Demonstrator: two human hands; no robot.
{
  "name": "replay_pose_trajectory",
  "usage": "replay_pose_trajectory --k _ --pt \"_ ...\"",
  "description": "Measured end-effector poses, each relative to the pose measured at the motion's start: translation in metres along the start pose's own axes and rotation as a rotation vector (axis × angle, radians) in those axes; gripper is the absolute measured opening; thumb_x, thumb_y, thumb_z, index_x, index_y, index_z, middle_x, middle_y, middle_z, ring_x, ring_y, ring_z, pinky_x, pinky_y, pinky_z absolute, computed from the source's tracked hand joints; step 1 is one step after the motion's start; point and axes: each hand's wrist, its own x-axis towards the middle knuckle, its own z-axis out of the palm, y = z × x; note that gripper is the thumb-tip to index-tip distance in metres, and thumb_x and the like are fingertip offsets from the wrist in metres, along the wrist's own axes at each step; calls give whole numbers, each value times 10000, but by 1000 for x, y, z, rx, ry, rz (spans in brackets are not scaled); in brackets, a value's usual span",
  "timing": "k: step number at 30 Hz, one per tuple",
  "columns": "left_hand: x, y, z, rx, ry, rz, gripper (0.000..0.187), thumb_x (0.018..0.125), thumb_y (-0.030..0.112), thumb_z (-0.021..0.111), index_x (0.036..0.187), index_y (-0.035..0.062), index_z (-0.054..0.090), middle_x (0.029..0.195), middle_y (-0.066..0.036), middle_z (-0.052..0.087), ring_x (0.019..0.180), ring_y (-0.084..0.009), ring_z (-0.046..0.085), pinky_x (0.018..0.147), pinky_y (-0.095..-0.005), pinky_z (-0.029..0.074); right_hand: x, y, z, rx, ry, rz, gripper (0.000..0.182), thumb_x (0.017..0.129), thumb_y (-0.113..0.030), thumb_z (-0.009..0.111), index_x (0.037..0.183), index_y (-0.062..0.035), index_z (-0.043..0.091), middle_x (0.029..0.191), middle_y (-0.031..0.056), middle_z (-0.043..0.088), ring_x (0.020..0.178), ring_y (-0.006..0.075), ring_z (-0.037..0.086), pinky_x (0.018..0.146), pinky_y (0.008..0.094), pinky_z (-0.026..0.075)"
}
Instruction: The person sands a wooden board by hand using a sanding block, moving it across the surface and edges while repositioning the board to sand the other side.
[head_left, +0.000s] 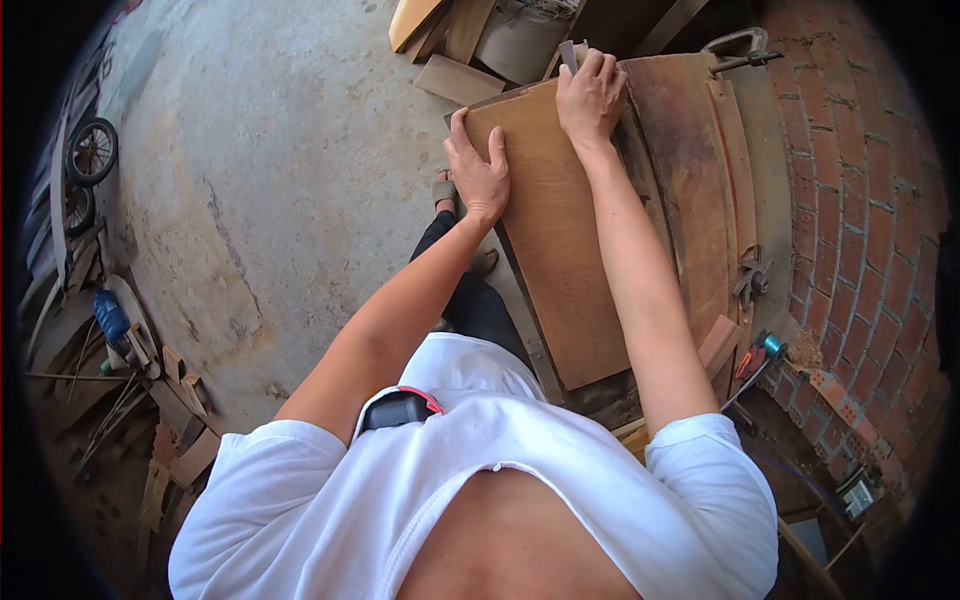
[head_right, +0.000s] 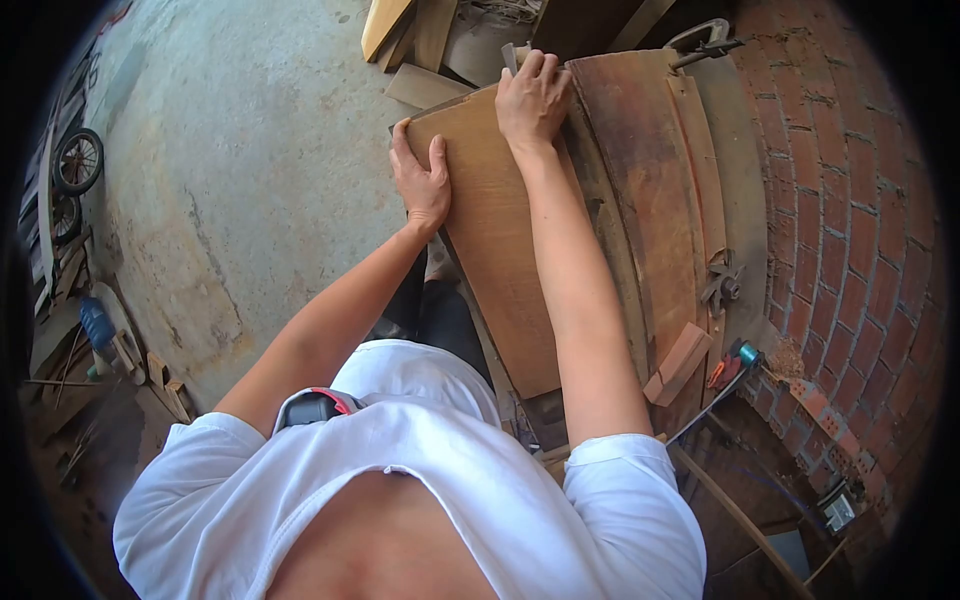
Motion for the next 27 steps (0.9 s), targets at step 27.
replay_pose_trajectory --k 27 --pt "4 -7 5 -12 -9 52 610 1008 360 604 1500 99 355 1227 -288 510 1169 -467 532 1016 -516 415 -129 -16 -60 167 -159 -22 513 894 -251 713 1296 -13 499 1204 165 539 1040 372 537 889 485 482"
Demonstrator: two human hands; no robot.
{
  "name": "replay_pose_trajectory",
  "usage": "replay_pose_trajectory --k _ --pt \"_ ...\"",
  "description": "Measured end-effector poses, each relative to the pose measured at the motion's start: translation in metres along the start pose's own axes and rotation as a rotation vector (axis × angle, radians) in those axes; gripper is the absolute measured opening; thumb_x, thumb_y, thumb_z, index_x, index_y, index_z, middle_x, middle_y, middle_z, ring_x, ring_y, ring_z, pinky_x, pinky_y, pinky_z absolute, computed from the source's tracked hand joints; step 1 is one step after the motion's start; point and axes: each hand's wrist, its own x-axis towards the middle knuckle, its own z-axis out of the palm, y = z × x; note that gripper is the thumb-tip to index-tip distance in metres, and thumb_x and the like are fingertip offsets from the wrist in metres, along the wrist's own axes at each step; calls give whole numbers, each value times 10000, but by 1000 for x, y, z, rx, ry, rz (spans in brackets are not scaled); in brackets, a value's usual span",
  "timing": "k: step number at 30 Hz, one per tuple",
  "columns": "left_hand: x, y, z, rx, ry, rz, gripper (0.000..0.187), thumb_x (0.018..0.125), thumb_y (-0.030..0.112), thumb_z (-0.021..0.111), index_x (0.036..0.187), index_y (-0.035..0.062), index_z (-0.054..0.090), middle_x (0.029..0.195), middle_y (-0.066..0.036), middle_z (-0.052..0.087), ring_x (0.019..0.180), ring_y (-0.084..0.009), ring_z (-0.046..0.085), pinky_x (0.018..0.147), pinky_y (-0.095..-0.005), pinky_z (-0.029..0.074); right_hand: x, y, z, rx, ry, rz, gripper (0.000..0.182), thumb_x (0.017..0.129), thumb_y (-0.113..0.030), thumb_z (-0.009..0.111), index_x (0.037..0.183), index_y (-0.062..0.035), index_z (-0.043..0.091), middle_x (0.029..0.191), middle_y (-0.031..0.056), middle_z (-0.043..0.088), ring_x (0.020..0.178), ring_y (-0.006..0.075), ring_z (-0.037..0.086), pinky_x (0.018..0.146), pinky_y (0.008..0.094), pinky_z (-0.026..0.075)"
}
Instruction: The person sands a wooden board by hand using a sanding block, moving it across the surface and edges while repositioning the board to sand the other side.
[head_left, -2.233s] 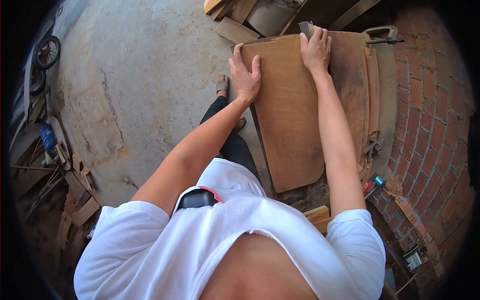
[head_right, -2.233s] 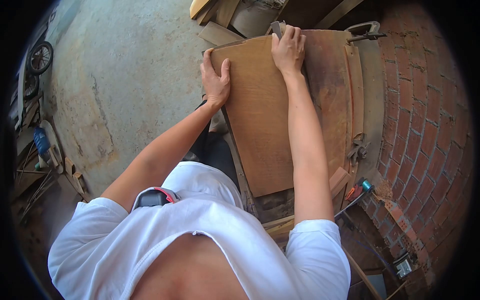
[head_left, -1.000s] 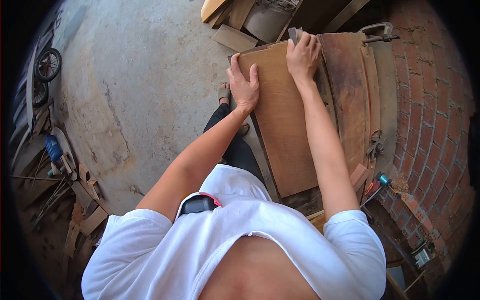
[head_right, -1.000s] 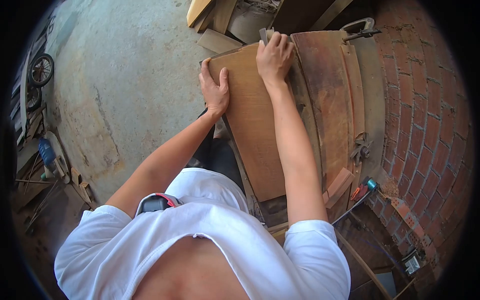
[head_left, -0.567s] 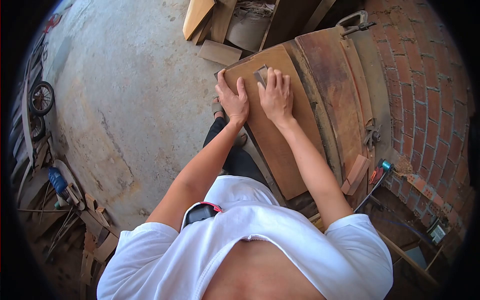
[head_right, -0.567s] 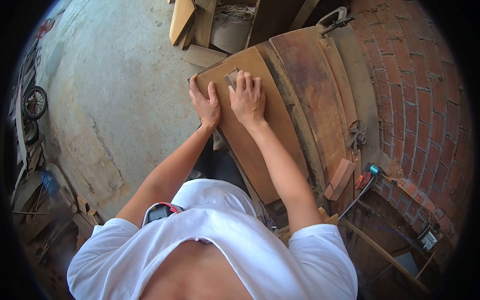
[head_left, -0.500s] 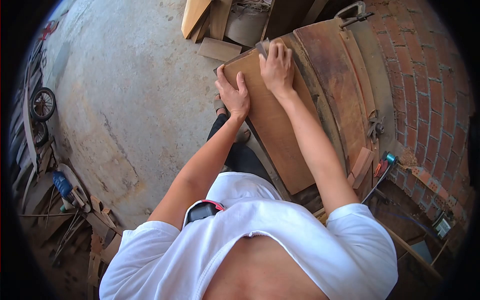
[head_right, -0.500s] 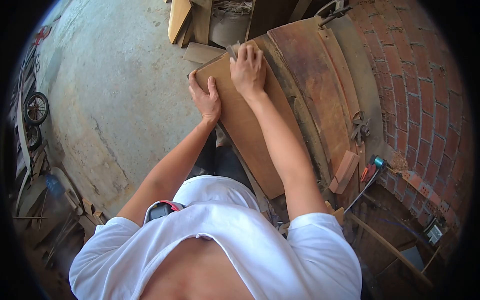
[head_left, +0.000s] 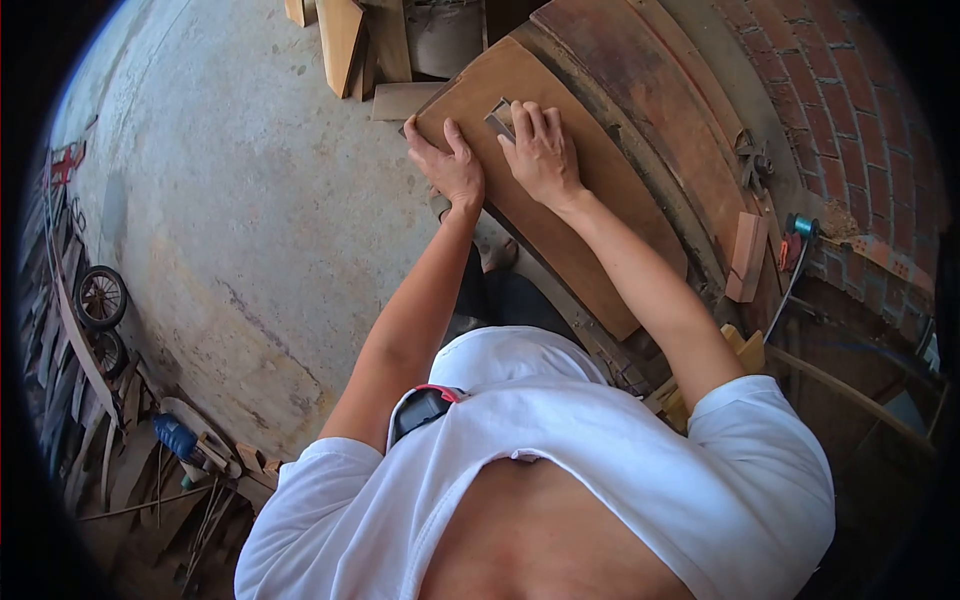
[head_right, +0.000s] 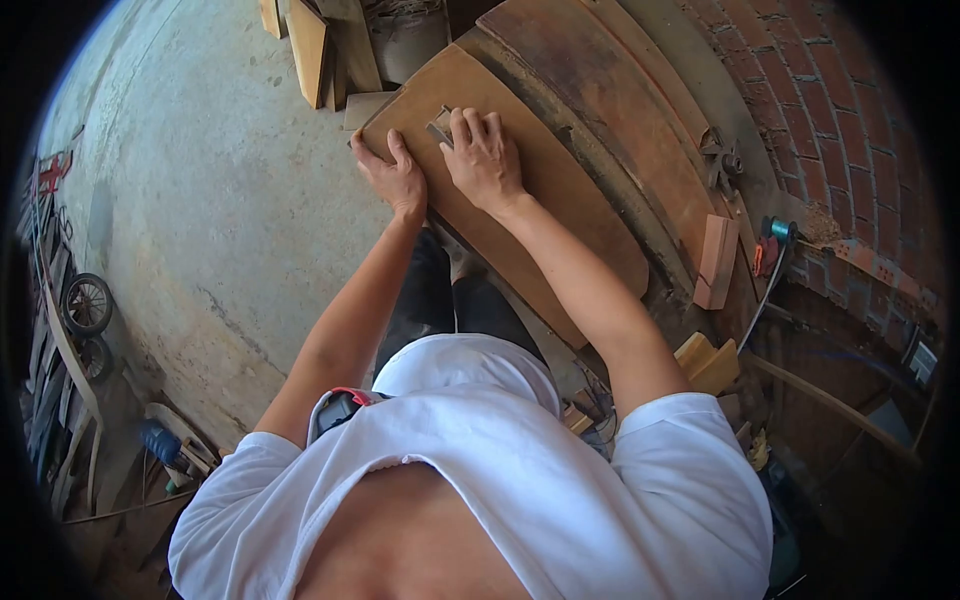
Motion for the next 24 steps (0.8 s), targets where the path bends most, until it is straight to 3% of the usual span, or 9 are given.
replay_pose_trajectory --k 4,5,8,12,16,19,24 --pt "1 0 0 -41 14 37 615 1014 376 591 1505 101 345 1228 -276 508 1175 -447 530 1023 -512 410 130 43 43 -101 228 108 345 903 -292 689 1135 -65 572 1148 137 603 1051 384 580 893 516 496" --pt "2 -1 0 -48 21 38 616 1016 386 586 1506 101 345 1231 -271 506 1177 -440 528 1023 -511 409 157 51 68 -149 250 231 345 902 -305 689 1117 -64 572 1158 130 605 1058 383 583 898 516 502" --pt "1 1 -2 -41 -9 31 590 1035 385 556 1502 89 348 1255 -270 493 1179 -426 525 1029 -500 405 145 48 47 -153 188 132 359 896 -318 697 1112 -58 576 1174 138 600 1065 384 580 894 512 507" --pt "4 -3 -8 -45 -52 -35 511 1077 348 466 1490 66 359 1289 -269 474 1200 -411 508 1052 -481 386 5 19 -9 -15 35 82 518 921 -228 692 1334 7 486 1229 179 545 1055 377 533 908 471 471" --pt "10 -16 -9 -211 -93 87 428 1115 276 332 1463 32 384 1332 -243 458 1245 -377 465 1102 -446 340 -127 19 -58 -27 -93 12 609 866 -199 745 1371 12 478 1281 156 514 1055 351 537 907 467 496" --pt "9 -19 -5 -256 -92 52 423 1115 272 331 1451 22 397 1355 -227 462 1269 -357 457 1121 -423 329 -96 5 -47 -6 -98 65 601 868 -208 742 1365 6 481 1276 150 528 1061 345 542 901 476 497" --pt "12 -28 -1 -277 -67 89 433 1118 272 310 1434 -7 412 1395 -207 463 1321 -320 437 1138 -389 313 66 -30 33 -44 135 89 424 883 -273 709 1187 -34 537 1153 122 589 1025 326 565 852 471 505"
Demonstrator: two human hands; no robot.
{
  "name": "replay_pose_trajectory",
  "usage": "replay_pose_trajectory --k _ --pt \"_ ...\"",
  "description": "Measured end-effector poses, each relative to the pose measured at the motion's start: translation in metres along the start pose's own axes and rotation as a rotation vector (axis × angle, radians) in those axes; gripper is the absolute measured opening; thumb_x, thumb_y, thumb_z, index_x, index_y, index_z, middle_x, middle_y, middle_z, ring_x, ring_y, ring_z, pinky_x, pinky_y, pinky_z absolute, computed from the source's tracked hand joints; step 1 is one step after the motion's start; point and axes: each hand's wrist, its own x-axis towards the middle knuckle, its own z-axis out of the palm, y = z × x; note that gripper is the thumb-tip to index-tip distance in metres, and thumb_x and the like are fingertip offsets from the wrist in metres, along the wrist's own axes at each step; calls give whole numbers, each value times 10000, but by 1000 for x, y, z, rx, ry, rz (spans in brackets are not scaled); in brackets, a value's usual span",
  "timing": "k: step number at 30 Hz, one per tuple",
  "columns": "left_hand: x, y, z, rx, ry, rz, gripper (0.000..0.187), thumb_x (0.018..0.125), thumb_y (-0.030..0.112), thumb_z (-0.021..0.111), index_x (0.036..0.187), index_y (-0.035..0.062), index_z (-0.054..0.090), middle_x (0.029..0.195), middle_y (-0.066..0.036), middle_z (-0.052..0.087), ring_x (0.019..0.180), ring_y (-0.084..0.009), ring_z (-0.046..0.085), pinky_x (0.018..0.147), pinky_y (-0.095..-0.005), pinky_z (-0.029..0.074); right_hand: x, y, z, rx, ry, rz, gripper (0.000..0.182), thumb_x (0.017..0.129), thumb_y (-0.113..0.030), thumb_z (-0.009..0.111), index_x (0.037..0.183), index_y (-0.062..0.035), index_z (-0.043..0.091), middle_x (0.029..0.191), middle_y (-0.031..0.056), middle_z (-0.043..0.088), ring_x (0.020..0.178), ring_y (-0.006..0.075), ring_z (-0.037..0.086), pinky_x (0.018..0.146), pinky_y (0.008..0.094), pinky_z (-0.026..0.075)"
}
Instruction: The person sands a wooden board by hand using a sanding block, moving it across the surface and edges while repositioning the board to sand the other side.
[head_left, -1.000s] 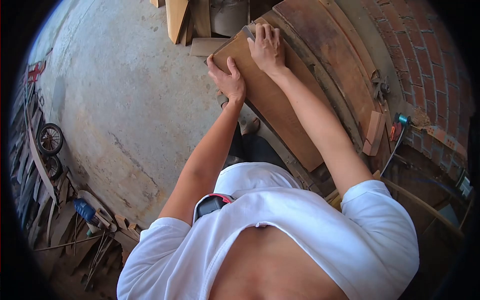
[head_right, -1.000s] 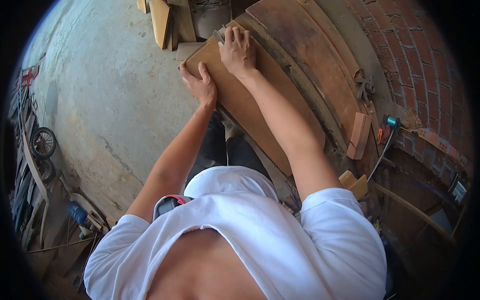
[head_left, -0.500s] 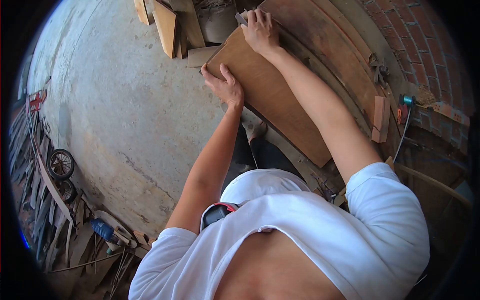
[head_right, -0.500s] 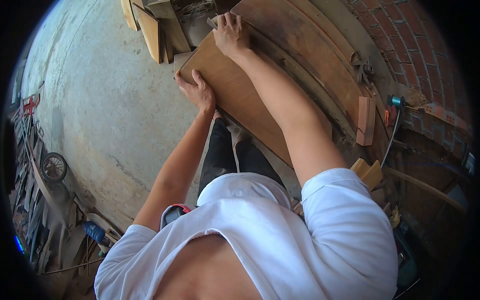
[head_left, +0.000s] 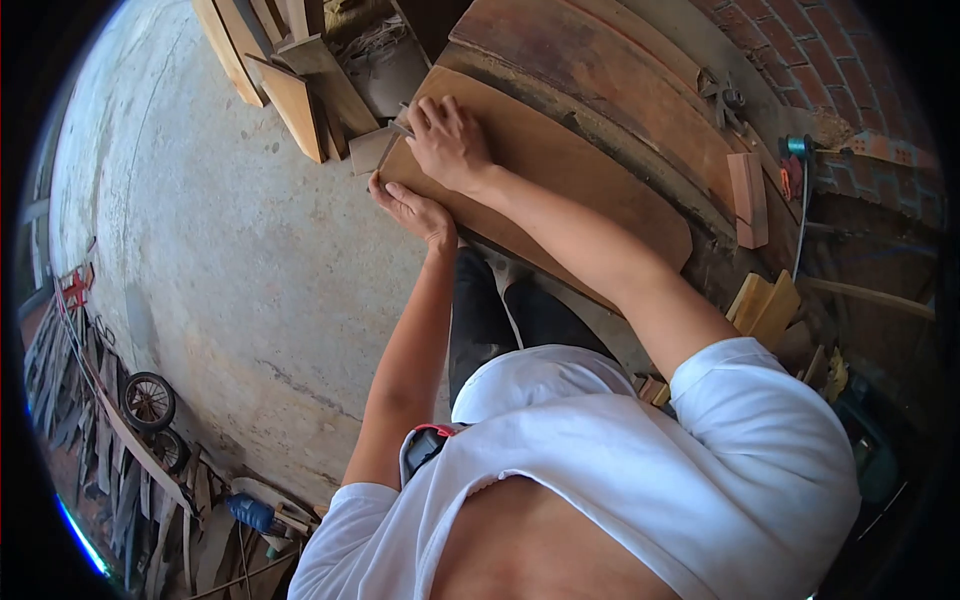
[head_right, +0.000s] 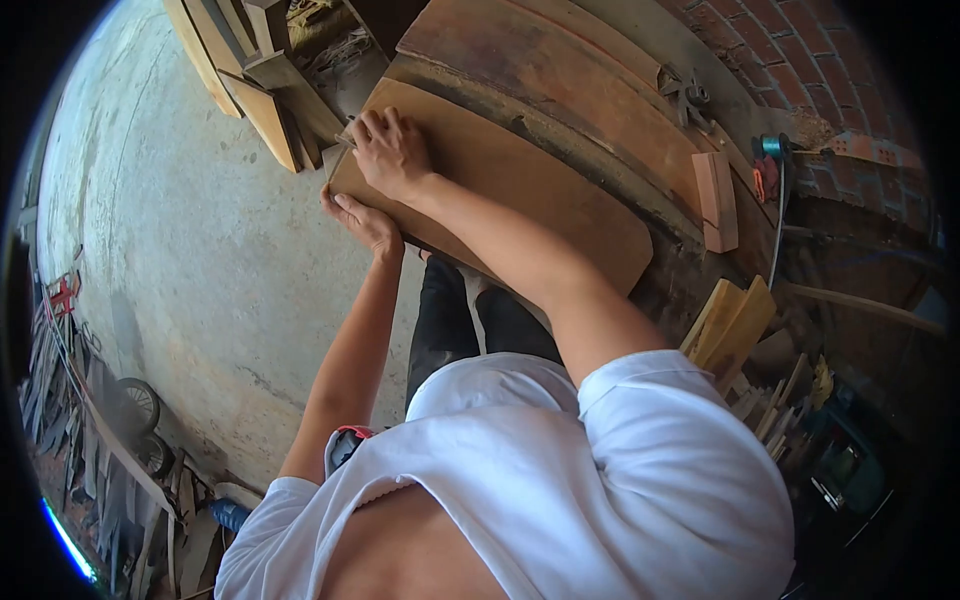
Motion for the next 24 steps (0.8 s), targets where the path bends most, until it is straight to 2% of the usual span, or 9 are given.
replay_pose_trajectory --k 3,5,10,11,14,17,19,22,24 --pt "2 1 -5 -26 -80 -60 432 1115 276 311 1443 5 380 1399 -178 446 1286 -286 442 1123 -384 327 7 -6 10 -12 8 85 429 882 -286 704 1194 -39 542 1164 123 589 1048 324 564 864 470 503" --pt "6 6 -11 -49 -101 -93 428 1114 280 316 1447 16 364 1394 -170 443 1276 -280 443 1118 -381 332 -31 -2 -16 52 -73 -29 491 853 -271 737 1240 -40 542 1185 117 573 1058 314 558 877 457 498" --pt "21 14 -37 -208 -330 -429 390 1106 305 393 1442 114 345 1419 -133 428 1277 -242 445 1094 -375 364 -205 33 -119 60 -230 -35 614 845 -244 752 1360 -27 497 1244 110 521 1043 305 542 902 458 474" --pt "22 21 -40 -211 -322 -425 390 1106 305 393 1442 114 345 1419 -133 428 1277 -242 445 1094 -375 364 -222 38 -129 46 -257 -37 614 846 -241 751 1360 -23 497 1253 116 521 1042 308 542 901 458 475" --pt "22 36 -42 -276 -356 -564 382 1100 298 420 1441 140 351 1456 -126 415 1322 -238 439 1083 -375 396 -218 34 -126 15 -311 -37 642 831 -242 761 1364 -6 492 1265 128 522 1048 312 541 890 456 481" --pt "22 26 -43 -277 -373 -564 421 1109 412 390 1436 147 377 1460 -110 444 1340 -241 456 1077 -387 426 -138 -5 -75 -2 -249 -60 529 879 -190 671 1340 5 499 1250 131 527 1063 313 549 869 454 488" --pt "24 30 -45 -572 -440 -540 550 1096 559 316 1425 128 409 1403 -79 506 1306 -229 494 1088 -395 423 -81 -31 -30 -41 -167 -62 385 935 -238 590 1252 -26 541 1227 123 536 1094 308 547 891 456 474" --pt "29 17 -48 -600 -452 -489 686 1065 661 233 1405 101 439 1343 -54 552 1272 -214 519 1101 -390 411 -18 -62 4 92 -171 30 336 937 -271 584 1206 -69 567 1251 103 550 1137 295 537 914 444 466" --pt "27 15 -48 -612 -438 -546 685 1071 650 223 1381 85 455 1318 -53 560 1265 -212 521 1114 -381 393 -13 -64 9 82 -98 -5 381 916 -260 621 1223 -45 554 1194 102 545 1064 295 553 890 436 482"
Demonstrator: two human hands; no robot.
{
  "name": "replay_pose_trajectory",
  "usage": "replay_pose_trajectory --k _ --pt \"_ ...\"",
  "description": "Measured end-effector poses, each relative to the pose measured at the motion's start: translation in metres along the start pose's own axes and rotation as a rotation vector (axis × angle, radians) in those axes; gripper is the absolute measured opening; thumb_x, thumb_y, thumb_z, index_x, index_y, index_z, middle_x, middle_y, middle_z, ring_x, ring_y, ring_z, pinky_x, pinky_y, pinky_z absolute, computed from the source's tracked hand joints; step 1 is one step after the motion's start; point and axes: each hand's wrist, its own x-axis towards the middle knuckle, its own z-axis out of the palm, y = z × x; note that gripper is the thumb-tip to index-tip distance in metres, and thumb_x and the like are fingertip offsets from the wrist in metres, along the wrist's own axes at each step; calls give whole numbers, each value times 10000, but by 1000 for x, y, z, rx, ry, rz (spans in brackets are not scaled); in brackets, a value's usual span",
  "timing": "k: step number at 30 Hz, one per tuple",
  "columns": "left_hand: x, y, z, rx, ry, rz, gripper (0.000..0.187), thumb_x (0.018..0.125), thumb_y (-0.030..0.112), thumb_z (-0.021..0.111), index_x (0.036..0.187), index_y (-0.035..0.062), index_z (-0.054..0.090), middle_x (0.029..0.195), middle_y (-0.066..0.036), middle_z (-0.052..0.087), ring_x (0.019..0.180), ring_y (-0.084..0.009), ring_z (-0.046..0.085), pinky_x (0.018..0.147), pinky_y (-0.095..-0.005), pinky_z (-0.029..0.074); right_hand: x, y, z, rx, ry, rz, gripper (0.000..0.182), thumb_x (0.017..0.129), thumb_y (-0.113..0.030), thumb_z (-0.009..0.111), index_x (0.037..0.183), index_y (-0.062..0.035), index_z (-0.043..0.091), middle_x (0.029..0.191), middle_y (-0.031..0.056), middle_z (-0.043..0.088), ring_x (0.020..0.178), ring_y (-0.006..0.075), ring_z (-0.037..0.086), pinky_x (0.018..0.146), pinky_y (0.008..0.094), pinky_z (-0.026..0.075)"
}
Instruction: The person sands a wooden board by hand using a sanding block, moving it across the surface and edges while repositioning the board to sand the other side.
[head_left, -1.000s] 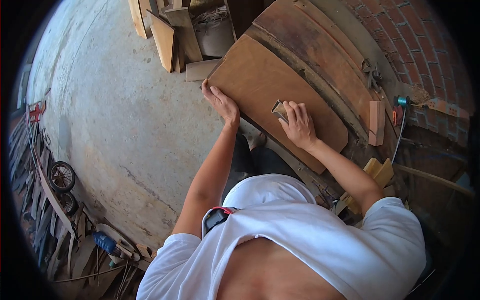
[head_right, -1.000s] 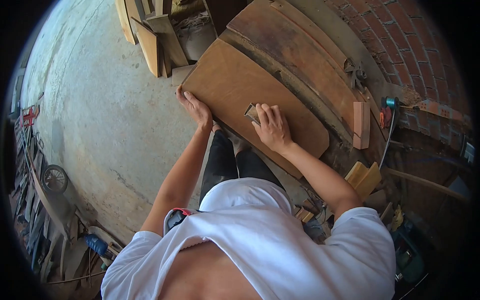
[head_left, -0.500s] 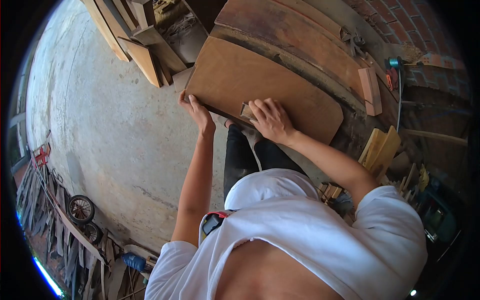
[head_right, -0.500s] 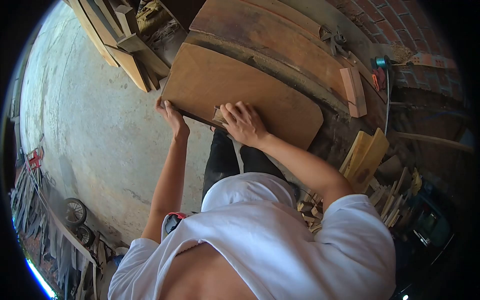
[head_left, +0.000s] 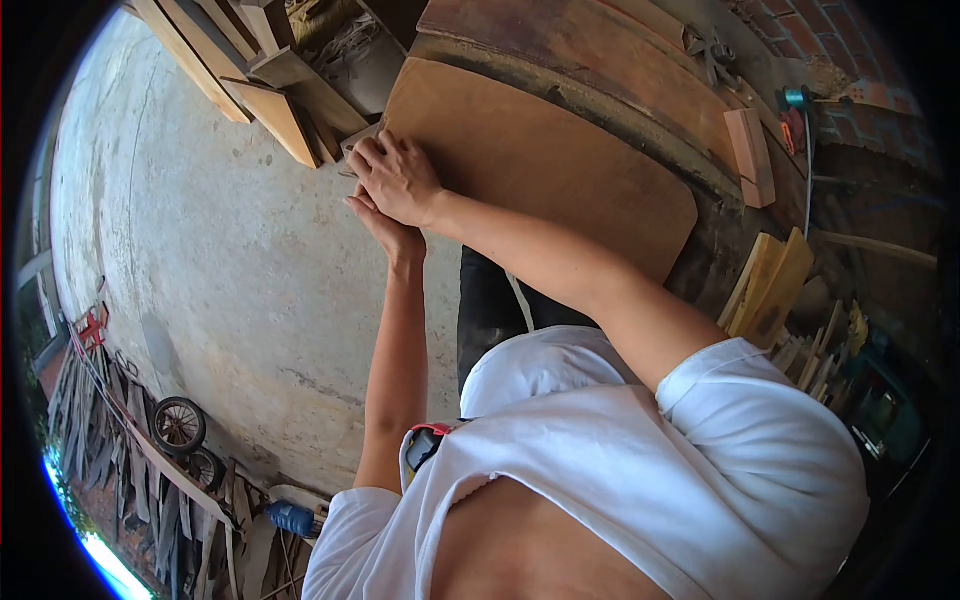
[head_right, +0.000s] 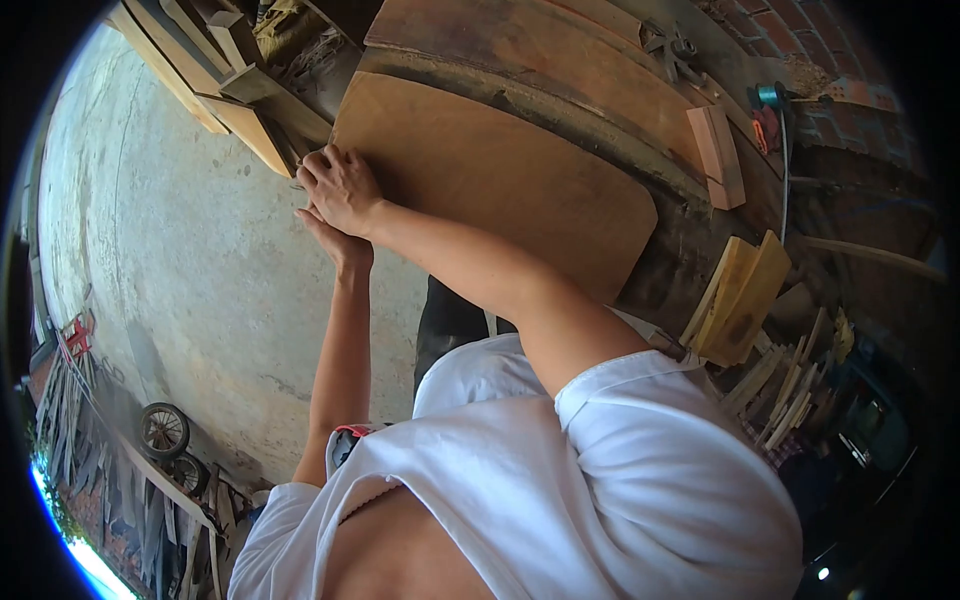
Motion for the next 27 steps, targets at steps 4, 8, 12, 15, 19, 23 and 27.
replay_pose_trajectory --k 4,8,12,15,19,23,27 --pt "3 6 3 114 -5 24 698 1054 685 210 1365 118 473 1348 -69 548 1281 -238 515 1114 -396 394 -61 22 -26 -144 -46 -48 478 883 -283 677 1269 -28 558 1213 100 545 1054 295 550 871 441 490" --pt "-1 12 12 148 112 6 722 1039 712 212 1371 121 462 1381 -81 525 1298 -251 505 1107 -416 405 -117 37 -60 -108 -111 -47 530 851 -206 686 1320 -3 544 1219 102 543 1020 289 550 836 448 497" --pt "6 -1 3 64 47 39 703 1046 700 211 1341 112 458 1371 -89 526 1289 -242 504 1105 -388 399 -65 23 -29 -122 -63 -39 455 881 -267 680 1243 -18 565 1186 116 554 1012 294 554 850 436 491" --pt "8 -6 -4 104 40 84 650 1065 665 229 1290 96 450 1301 -79 538 1240 -225 513 1091 -370 399 -15 5 -5 20 59 47 331 924 -238 597 1190 -46 561 1178 113 556 1036 299 555 871 441 488" --pt "5 -4 11 194 94 76 577 1071 611 354 1314 88 380 1270 -102 495 1176 -219 509 1057 -378 414 -38 23 -20 -24 -32 -21 391 931 -251 607 1253 -41 537 1210 101 545 1057 300 547 894 449 490" --pt "7 -11 18 426 173 178 538 1056 446 560 1351 63 324 1290 -139 447 1183 -209 481 1038 -350 404 -152 64 -86 -59 -99 -5 510 866 -190 669 1327 -24 527 1246 115 533 1042 301 554 880 460 492" --pt "6 -17 25 631 306 291 483 1077 404 524 1339 43 342 1237 -162 491 1141 -228 511 1009 -361 413 -196 83 -112 -73 -170 14 583 847 -198 698 1368 -15 511 1273 120 532 1038 302 551 878 466 490"
